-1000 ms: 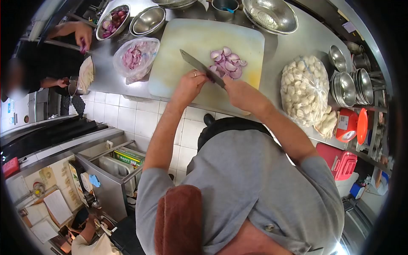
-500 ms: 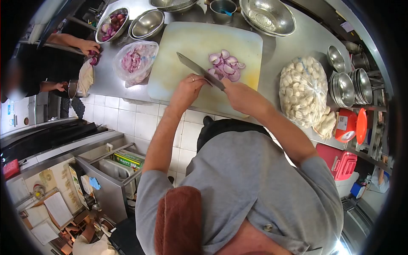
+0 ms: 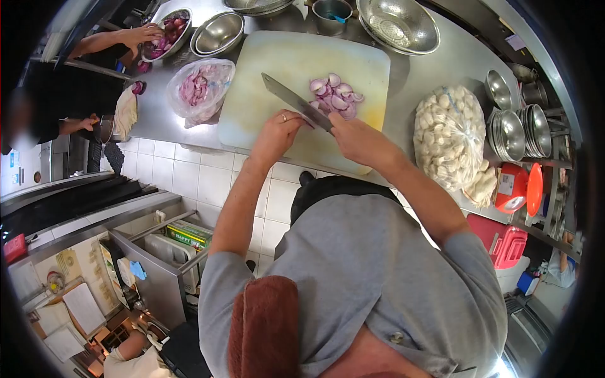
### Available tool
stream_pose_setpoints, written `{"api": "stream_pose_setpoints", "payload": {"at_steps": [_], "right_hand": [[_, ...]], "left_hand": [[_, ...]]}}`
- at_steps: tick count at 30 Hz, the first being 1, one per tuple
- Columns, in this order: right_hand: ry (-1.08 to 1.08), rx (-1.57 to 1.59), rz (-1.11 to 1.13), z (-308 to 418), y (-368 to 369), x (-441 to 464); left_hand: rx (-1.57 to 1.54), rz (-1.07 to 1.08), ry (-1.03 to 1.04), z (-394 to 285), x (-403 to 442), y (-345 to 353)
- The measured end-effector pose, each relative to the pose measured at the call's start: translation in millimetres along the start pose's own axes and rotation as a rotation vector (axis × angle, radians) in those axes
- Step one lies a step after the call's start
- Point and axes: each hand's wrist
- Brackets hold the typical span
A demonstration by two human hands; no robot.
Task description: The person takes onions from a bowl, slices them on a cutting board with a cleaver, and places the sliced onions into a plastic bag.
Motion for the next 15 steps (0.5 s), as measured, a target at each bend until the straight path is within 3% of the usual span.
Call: {"api": "stream_pose_setpoints", "payload": {"at_steps": [8, 15], "right_hand": [[0.071, 0.009, 0.087, 4, -22, -19], [-0.032, 0.005, 0.009, -2, -11, -26]], "left_hand": [[-0.011, -0.046, -0.020, 5, -6, 6], [-0.011, -0.048, -0.021, 5, -7, 7]]}}
Point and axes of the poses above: each hand's wrist, its own x-axis towards the middle knuckle, its own y-axis out of the palm, z = x × y, and after that the axes turned 14 degrees about -z, right-handed
